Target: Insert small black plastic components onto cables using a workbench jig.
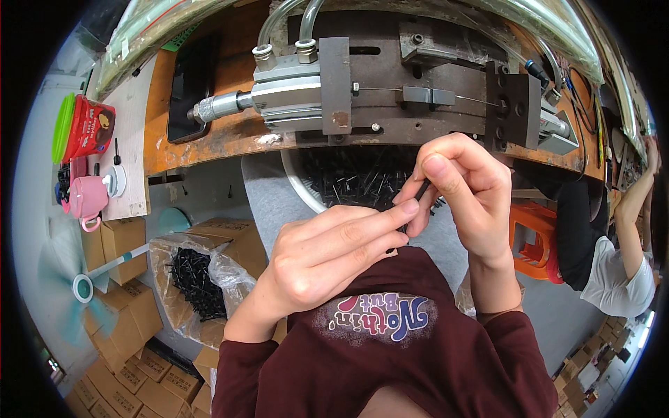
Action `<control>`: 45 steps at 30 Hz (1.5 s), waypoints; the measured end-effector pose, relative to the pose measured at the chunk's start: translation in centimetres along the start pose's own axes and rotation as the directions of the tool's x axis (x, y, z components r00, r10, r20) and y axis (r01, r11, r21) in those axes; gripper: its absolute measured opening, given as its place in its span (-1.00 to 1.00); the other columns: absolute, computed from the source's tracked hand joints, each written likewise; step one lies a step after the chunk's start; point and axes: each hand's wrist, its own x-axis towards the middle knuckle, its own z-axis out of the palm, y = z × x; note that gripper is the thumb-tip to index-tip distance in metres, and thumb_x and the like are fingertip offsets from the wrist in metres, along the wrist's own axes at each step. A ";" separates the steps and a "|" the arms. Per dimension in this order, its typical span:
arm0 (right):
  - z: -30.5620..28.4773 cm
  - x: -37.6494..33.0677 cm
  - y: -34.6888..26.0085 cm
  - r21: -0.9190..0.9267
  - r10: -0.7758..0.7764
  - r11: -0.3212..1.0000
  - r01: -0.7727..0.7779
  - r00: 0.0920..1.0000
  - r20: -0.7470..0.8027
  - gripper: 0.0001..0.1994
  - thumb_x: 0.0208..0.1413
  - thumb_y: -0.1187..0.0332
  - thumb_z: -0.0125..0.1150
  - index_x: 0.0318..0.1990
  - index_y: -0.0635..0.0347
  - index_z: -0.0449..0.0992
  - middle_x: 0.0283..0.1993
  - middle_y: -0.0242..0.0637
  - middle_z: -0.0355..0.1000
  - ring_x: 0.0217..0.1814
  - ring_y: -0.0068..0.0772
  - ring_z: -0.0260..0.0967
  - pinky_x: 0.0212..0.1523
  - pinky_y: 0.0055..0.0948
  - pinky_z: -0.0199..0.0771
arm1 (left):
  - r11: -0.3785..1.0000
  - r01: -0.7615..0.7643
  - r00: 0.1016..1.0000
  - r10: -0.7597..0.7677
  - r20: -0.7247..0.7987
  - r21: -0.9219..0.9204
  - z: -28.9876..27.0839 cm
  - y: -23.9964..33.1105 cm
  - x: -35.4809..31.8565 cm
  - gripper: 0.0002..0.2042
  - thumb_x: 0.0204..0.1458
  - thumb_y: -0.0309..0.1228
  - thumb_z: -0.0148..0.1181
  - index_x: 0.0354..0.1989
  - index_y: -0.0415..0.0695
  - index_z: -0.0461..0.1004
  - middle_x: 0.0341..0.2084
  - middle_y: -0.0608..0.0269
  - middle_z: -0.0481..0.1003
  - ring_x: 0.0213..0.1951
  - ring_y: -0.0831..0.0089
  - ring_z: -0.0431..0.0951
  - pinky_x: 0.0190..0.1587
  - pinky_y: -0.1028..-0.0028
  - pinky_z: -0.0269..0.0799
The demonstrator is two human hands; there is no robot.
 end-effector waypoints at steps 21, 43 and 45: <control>-2.2 -6.0 1.9 -0.548 -0.114 0.832 -0.086 0.940 -0.321 -0.92 0.13 0.60 0.21 -0.23 0.35 0.59 -0.41 -0.28 0.55 -0.48 -0.65 0.44 -0.49 -0.67 0.36 | 0.854 0.110 0.994 -0.107 -0.036 0.509 5.0 -1.7 5.6 -0.77 -0.19 -0.45 0.38 -0.29 -0.17 0.60 0.04 0.24 0.55 -0.62 0.42 0.53 -0.52 0.52 0.45; -3.9 -8.7 16.1 -0.968 -0.044 0.206 -0.140 0.987 -0.153 0.09 -0.35 0.40 0.47 0.44 0.22 -0.04 0.43 0.20 -0.10 0.45 0.28 -0.08 0.35 0.07 0.05 | 0.934 0.311 0.948 -0.293 -0.120 0.173 7.0 -5.8 -5.7 -0.87 -0.13 -0.56 0.41 -0.41 -0.16 0.58 -0.42 0.22 0.56 -0.34 0.30 0.53 -0.32 0.43 0.44; -3.7 -6.8 17.5 -0.974 -0.130 0.213 -0.082 0.985 -0.111 0.07 -0.37 0.45 0.44 0.43 0.17 -0.01 0.39 0.20 -0.05 0.39 0.31 -0.02 0.35 0.08 0.08 | 0.921 0.321 0.946 -0.299 -0.126 0.221 7.7 -6.5 -6.9 -0.87 -0.13 -0.52 0.39 -0.40 -0.16 0.56 -0.39 0.24 0.54 -0.31 0.29 0.52 -0.29 0.40 0.45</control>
